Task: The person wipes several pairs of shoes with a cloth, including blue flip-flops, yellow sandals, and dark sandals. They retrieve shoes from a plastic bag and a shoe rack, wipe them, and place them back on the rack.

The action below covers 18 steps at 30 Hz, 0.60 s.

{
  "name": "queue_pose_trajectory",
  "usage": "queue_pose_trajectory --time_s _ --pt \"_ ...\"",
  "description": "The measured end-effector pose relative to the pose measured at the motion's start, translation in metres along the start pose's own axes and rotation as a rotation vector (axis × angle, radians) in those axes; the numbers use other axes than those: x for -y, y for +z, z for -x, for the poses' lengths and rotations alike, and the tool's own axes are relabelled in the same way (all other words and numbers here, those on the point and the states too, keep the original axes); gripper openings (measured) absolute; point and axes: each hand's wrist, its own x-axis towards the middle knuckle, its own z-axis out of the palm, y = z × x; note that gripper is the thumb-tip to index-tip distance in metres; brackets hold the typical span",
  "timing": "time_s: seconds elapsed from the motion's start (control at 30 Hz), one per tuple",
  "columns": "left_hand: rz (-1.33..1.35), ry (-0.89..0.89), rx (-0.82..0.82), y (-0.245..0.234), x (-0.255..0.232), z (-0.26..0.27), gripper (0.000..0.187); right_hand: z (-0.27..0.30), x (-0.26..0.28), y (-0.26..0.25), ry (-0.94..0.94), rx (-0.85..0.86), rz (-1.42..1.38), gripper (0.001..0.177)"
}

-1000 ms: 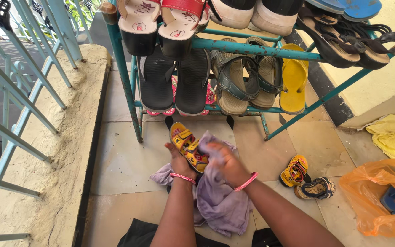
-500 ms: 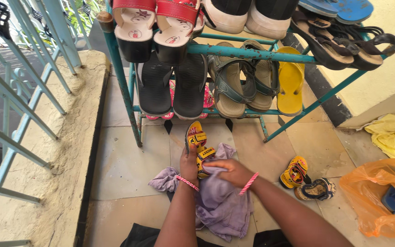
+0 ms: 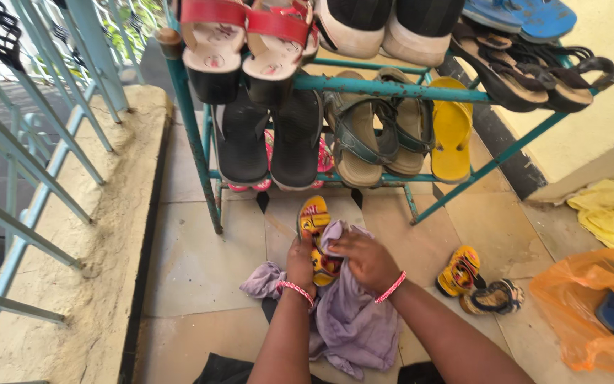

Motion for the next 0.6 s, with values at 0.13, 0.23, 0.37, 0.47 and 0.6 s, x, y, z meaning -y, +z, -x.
queue_pose_trajectory --time_s 0.13,0.23,0.37,0.47,0.6 --pt "0.499 -0.175 0.224 0.0 -0.015 0.009 0.068 -0.003 -0.026 -0.007 0.394 -0.242 -0.506 0.047" --pt "0.455 -0.313 0.199 0.008 -0.013 0.016 0.065 -0.014 -0.005 0.007 0.233 -0.102 -0.557 0.065" --pt "0.557 -0.197 0.115 -0.008 -0.015 0.011 0.062 -0.004 0.038 0.024 0.071 0.073 -0.168 0.079" --pt "0.644 -0.123 0.087 -0.016 -0.016 0.01 0.061 0.009 0.058 0.017 0.1 0.092 -0.12 0.075" --pt "0.606 -0.109 0.191 -0.017 -0.019 0.009 0.064 0.014 0.047 0.018 0.047 0.069 -0.11 0.07"
